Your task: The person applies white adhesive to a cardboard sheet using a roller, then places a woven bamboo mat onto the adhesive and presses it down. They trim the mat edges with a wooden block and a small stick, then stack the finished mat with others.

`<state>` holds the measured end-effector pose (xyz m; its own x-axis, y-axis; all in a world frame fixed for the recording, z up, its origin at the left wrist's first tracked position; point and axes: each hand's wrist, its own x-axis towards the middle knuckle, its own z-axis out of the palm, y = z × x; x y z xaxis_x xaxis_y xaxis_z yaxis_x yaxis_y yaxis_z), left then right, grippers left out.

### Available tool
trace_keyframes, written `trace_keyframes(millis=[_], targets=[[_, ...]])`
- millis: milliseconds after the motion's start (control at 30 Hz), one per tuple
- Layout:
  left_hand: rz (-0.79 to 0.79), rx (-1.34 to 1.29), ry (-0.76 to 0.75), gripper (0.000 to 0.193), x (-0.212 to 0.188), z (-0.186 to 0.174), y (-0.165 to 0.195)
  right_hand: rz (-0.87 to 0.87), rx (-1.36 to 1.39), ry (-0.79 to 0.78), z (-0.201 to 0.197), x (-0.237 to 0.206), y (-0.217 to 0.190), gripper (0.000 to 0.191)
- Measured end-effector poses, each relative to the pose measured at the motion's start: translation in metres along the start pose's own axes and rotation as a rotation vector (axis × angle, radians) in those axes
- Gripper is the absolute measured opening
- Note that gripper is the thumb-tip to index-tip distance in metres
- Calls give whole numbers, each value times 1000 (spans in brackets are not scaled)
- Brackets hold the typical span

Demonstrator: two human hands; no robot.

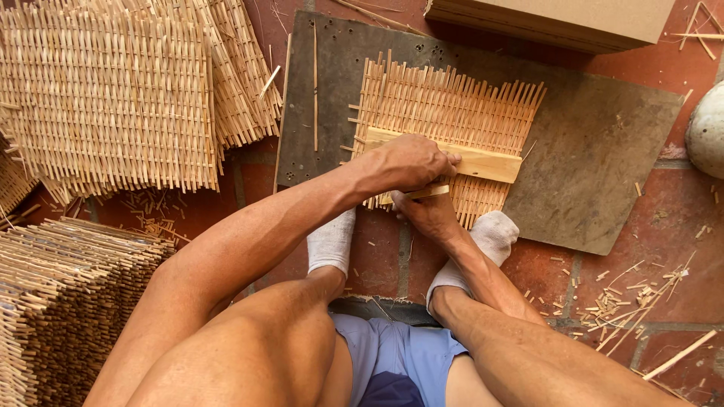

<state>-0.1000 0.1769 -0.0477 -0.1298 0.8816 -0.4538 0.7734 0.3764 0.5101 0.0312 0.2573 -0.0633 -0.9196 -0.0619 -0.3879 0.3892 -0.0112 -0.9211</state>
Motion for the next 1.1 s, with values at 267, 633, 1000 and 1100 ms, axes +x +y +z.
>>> trace_keyframes(millis=[267, 633, 1000, 1100], targets=[[69, 10, 76, 46, -1, -3, 1, -64, 211, 51, -5, -2, 4, 20], [-58, -6, -18, 39, -16, -3, 11, -89, -187, 365, -77, -66, -10, 12], [102, 289, 319, 46, -39, 48, 25, -40, -106, 426, -104, -101, -22, 15], [91, 245, 362, 43, -54, 53, 31, -37, -148, 405, -102, -113, -19, 16]])
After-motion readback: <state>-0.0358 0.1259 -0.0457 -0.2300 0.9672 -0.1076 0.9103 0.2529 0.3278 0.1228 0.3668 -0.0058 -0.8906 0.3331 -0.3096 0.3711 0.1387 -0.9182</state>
